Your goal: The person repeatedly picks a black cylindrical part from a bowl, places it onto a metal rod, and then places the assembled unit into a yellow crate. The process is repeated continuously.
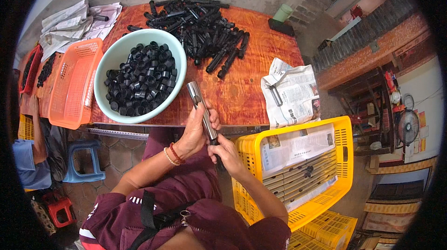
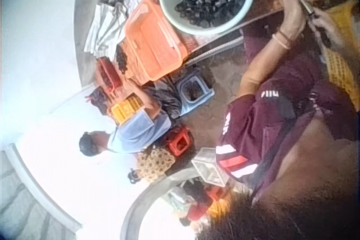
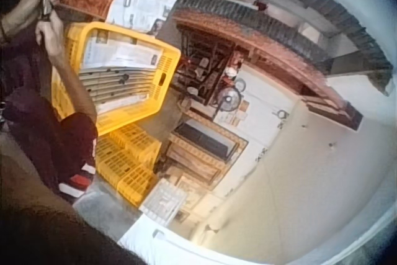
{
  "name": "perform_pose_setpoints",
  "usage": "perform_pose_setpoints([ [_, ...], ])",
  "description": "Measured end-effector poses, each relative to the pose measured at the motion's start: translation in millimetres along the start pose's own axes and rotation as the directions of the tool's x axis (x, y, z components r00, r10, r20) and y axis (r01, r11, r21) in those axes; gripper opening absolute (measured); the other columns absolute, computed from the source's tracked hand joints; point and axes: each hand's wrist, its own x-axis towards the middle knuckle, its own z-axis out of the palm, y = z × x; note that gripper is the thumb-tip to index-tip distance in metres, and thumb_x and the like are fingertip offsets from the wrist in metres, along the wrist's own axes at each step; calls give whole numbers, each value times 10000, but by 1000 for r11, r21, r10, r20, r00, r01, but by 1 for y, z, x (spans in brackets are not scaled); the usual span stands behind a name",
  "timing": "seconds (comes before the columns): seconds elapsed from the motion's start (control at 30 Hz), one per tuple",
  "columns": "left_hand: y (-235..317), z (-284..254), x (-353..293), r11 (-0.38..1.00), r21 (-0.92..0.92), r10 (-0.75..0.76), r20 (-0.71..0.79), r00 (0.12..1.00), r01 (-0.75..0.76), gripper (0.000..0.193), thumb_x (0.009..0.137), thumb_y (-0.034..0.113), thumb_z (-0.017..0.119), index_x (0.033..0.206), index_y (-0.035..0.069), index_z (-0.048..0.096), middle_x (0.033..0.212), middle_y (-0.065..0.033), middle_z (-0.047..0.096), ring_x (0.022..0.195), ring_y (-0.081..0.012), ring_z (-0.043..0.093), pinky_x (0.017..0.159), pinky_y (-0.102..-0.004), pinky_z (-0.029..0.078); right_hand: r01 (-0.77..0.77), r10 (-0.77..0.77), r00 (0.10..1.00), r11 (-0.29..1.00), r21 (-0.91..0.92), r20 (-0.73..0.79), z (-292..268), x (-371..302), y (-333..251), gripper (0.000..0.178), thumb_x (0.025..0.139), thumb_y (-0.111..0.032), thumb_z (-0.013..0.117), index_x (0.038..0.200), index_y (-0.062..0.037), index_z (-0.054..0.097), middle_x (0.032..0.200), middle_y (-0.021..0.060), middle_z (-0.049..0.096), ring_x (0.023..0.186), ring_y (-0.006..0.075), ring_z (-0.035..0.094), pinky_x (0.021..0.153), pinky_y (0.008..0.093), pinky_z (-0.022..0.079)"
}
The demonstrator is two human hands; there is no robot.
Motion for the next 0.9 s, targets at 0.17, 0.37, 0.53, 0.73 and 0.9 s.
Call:
perform_pose_setpoints([
  [0.17,4,-7,4,998,-70,7,15,1000,-6,298,971,418,446,1019,130,389,751,-11,457,650,-102,467,630,-258,452,-17,15,999,998,56,28,2,1,0,194,863,-85,523,1046,-23,500,759,41,524,645,109,514,569,245,429],
  [0.37,9,-6,5,1000,-8,11,-50,999,-12,321,951,453,463,1025,145,411,716,-5,416,646,-122,436,612,-269,412,-140,138,990,989,39,40,1,-3,-9,247,864,-84,505,1103,-24,495,732,32,515,566,95,484,506,214,401],
  [0.53,27,0,12,991,94,105,-104,989,-95,306,956,446,462,1009,148,417,710,1,426,639,-113,436,607,-263,409,-203,208,973,977,-61,95,-12,-11,-24,312,865,-85,463,1174,-42,461,643,13,464,464,57,396,449,190,333],
  [0.73,42,4,17,991,42,130,-54,990,-128,308,961,437,459,999,137,401,740,2,443,650,-96,475,586,-240,443,-148,152,986,987,-55,68,-27,-16,-26,321,850,-99,477,1169,-66,473,643,-3,468,427,45,382,386,197,311],
  [0.9,39,2,16,994,29,105,-80,991,-103,316,960,438,461,996,129,407,742,-4,442,651,-104,470,594,-246,438,-172,172,981,985,-4,92,-28,-15,-27,306,873,-137,477,1171,-64,471,649,2,474,426,49,395,380,197,322],
])
